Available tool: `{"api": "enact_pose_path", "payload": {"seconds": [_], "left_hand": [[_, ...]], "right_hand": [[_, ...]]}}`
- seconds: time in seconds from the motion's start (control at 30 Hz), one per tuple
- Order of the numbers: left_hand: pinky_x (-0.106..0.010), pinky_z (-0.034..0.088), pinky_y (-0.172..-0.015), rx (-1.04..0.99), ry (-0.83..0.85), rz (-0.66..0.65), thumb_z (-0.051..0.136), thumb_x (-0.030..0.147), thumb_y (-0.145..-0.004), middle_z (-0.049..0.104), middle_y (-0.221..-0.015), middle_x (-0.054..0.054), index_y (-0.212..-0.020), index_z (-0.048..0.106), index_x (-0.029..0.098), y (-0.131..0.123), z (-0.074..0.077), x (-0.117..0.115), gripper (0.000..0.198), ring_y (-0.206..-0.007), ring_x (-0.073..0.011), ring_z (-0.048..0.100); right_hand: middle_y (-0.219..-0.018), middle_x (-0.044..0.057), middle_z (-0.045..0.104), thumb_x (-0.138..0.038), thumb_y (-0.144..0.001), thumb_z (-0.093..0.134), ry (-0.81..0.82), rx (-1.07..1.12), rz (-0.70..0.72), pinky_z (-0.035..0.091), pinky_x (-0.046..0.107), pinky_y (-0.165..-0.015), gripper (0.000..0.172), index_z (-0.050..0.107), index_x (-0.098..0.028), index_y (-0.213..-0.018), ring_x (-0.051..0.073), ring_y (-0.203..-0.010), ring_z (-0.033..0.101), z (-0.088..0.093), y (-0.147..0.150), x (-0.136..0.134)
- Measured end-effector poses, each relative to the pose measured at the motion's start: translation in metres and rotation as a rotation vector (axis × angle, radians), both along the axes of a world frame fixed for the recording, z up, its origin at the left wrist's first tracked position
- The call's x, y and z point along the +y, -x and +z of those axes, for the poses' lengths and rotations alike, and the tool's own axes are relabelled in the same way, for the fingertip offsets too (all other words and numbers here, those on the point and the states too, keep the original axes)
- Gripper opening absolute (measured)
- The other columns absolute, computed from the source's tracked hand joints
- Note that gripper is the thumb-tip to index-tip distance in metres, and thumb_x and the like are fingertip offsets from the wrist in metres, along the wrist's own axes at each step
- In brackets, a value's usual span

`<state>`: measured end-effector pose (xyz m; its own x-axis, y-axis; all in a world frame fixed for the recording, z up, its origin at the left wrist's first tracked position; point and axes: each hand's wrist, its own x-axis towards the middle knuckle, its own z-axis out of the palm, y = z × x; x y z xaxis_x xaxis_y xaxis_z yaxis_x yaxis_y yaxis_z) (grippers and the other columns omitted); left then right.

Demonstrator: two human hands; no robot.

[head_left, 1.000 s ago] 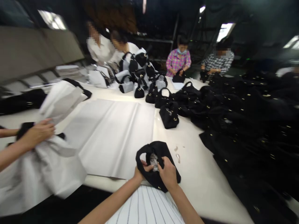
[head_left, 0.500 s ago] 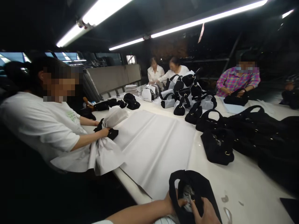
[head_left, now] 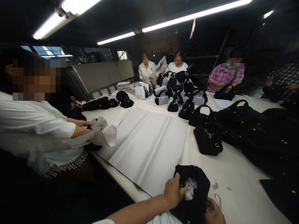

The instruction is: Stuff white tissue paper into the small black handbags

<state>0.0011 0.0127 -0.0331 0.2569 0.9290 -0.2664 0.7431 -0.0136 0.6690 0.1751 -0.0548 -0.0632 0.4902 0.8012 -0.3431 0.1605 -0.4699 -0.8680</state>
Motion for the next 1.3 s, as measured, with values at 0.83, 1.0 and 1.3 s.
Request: {"api": "enact_pose_path", "payload": {"seconds": [0.83, 1.0, 1.3], "left_hand": [[-0.023, 0.035, -0.045, -0.345, -0.092, -0.150, 0.064, 0.038, -0.066, 0.042, -0.054, 0.008, -0.079, 0.049, 0.020, -0.019, -0.020, 0.002, 0.027, -0.046, -0.0100, 0.041], [-0.025, 0.042, -0.049, -0.276, -0.142, -0.243, 0.061, 0.040, -0.068, 0.056, -0.057, 0.002, -0.068, 0.051, 0.020, -0.024, -0.016, 0.004, 0.023, -0.053, -0.0145, 0.052], [-0.027, 0.045, -0.055, -0.127, -0.057, -0.295, 0.060, 0.036, -0.067, 0.062, -0.064, 0.001, -0.073, 0.054, 0.021, -0.030, -0.008, 0.008, 0.018, -0.060, -0.0188, 0.060]], "right_hand": [[-0.086, 0.003, 0.056, -0.025, -0.083, 0.058, -0.209, -0.506, 0.109, 0.044, 0.029, -0.071, 0.015, 0.051, -0.019, -0.095, 0.018, -0.077, 0.053, 0.022, 0.033, -0.020], [-0.092, 0.006, 0.058, -0.019, -0.083, 0.054, -0.121, -0.553, 0.130, 0.045, 0.030, -0.076, 0.013, 0.051, -0.019, -0.095, 0.019, -0.085, 0.055, 0.020, 0.036, -0.015], [-0.085, 0.004, 0.054, -0.021, -0.081, 0.054, -0.043, -0.533, 0.146, 0.044, 0.029, -0.071, 0.004, 0.050, -0.019, -0.081, 0.017, -0.077, 0.053, 0.025, 0.032, -0.012]]}}
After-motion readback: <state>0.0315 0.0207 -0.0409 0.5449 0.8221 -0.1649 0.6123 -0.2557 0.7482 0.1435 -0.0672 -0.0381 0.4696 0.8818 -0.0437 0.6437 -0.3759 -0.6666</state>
